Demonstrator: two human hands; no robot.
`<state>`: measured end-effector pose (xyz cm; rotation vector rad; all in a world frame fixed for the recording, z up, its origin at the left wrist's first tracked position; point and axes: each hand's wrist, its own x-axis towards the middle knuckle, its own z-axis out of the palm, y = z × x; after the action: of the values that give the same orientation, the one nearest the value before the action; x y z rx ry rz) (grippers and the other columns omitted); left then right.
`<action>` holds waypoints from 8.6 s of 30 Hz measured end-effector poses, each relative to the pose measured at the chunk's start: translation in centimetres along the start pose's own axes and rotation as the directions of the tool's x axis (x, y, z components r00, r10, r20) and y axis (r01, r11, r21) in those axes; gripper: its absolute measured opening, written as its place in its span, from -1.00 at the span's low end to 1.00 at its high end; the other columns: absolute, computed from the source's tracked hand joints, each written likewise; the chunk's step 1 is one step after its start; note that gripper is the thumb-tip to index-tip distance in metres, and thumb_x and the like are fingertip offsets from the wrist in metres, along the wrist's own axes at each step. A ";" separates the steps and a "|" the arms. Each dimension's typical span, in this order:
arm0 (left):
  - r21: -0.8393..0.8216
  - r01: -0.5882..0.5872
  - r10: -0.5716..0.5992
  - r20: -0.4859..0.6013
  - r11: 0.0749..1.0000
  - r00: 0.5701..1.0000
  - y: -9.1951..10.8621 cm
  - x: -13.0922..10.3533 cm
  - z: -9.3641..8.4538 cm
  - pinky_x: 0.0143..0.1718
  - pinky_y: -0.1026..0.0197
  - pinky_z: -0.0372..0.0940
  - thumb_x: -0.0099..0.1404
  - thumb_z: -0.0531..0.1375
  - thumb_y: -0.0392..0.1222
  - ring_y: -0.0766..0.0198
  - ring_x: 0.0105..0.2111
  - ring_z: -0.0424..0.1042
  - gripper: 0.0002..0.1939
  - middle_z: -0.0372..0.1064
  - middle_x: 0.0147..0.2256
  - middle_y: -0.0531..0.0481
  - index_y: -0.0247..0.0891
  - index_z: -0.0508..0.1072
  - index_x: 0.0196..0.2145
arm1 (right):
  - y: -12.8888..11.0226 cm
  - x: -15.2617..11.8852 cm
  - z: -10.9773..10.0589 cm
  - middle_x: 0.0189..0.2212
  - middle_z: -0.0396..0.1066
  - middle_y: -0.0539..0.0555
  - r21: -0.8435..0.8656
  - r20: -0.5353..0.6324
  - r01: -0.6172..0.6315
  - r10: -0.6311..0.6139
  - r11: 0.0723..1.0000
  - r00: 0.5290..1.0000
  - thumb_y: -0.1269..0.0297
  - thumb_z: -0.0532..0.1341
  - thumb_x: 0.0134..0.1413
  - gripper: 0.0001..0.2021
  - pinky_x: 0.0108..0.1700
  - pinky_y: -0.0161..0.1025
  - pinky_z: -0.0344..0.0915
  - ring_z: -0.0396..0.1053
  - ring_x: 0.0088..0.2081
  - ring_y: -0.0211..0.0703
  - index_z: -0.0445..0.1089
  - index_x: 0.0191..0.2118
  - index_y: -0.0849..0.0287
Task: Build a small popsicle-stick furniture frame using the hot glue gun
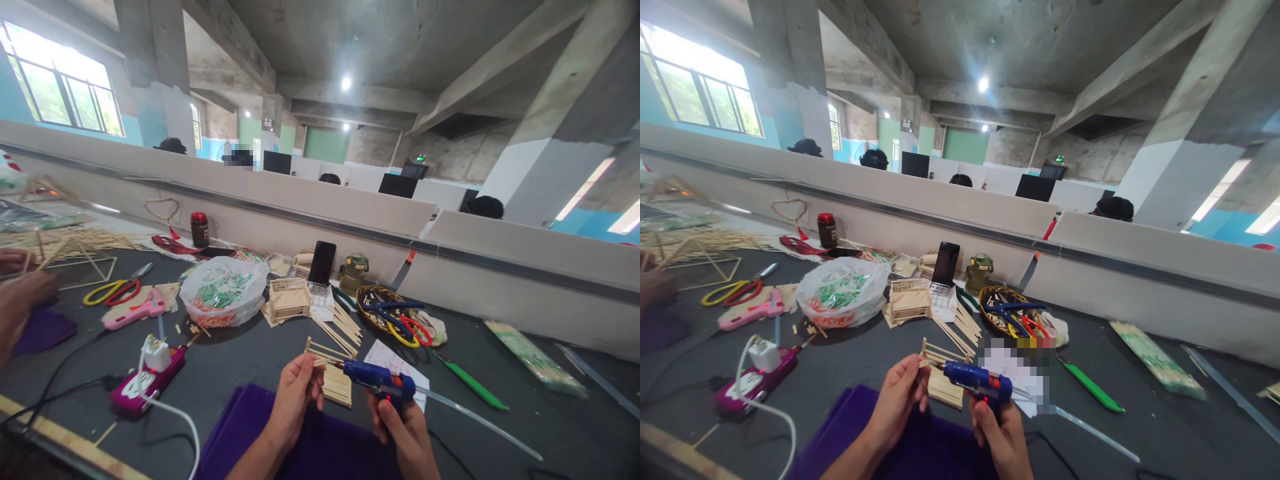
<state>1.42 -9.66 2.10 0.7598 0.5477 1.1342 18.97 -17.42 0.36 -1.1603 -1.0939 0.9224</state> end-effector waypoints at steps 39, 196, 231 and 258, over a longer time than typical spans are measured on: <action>-0.086 0.096 -0.096 0.003 0.992 0.995 -0.1 0.1 0.0 -0.75 0.44 0.13 0.13 0.27 0.03 0.54 -0.73 0.08 -0.65 0.19 -0.63 0.14 -0.36 0.37 -0.47 | -0.9 -0.1 0.5 -0.58 0.23 -0.01 -0.037 0.017 0.018 -0.018 0.999 1.000 -0.04 0.18 0.07 -0.63 -0.60 -0.38 0.06 0.12 -0.63 -0.36 0.31 -0.44 0.22; 0.925 -0.341 -0.031 0.350 0.167 0.936 -2.9 -0.9 -1.4 -0.07 0.15 0.24 0.21 0.09 -0.28 0.15 -0.11 0.40 -0.58 0.44 -0.11 -0.07 -0.17 0.33 0.04 | 0.3 2.4 0.1 -0.42 0.46 -0.01 -0.652 0.043 0.115 -0.116 0.750 0.992 0.23 0.17 0.03 -0.86 -0.26 -0.27 0.27 0.37 -0.37 -0.18 0.44 -0.33 0.11; 0.874 -0.480 0.044 0.478 0.074 0.877 -2.2 -1.3 -0.7 -0.08 0.18 0.23 0.24 0.09 -0.31 0.18 -0.11 0.29 -0.67 0.31 -0.16 -0.05 -0.15 0.33 -0.03 | 0.2 2.5 0.2 -0.42 0.45 -0.02 -0.637 0.053 0.127 -0.122 0.760 0.991 0.28 0.16 0.04 -0.90 -0.27 -0.29 0.24 0.37 -0.36 -0.19 0.42 -0.34 0.11; 0.826 -0.561 -0.120 0.553 -0.052 0.825 -2.6 -1.5 -0.9 -0.30 0.30 0.18 0.30 0.02 -0.30 0.27 -0.29 0.35 -0.79 0.37 -0.34 -0.01 -0.19 0.45 -0.29 | 0.0 2.3 -0.1 -0.36 0.39 0.03 -0.649 0.085 0.310 -0.338 0.695 0.937 0.54 0.05 -0.02 -0.70 -0.15 -0.21 0.25 0.32 -0.23 -0.13 0.48 -0.35 0.06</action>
<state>1.80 -11.46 -0.49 2.5465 0.8001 0.5594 19.58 -15.19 0.76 -1.4698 -1.5991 0.2100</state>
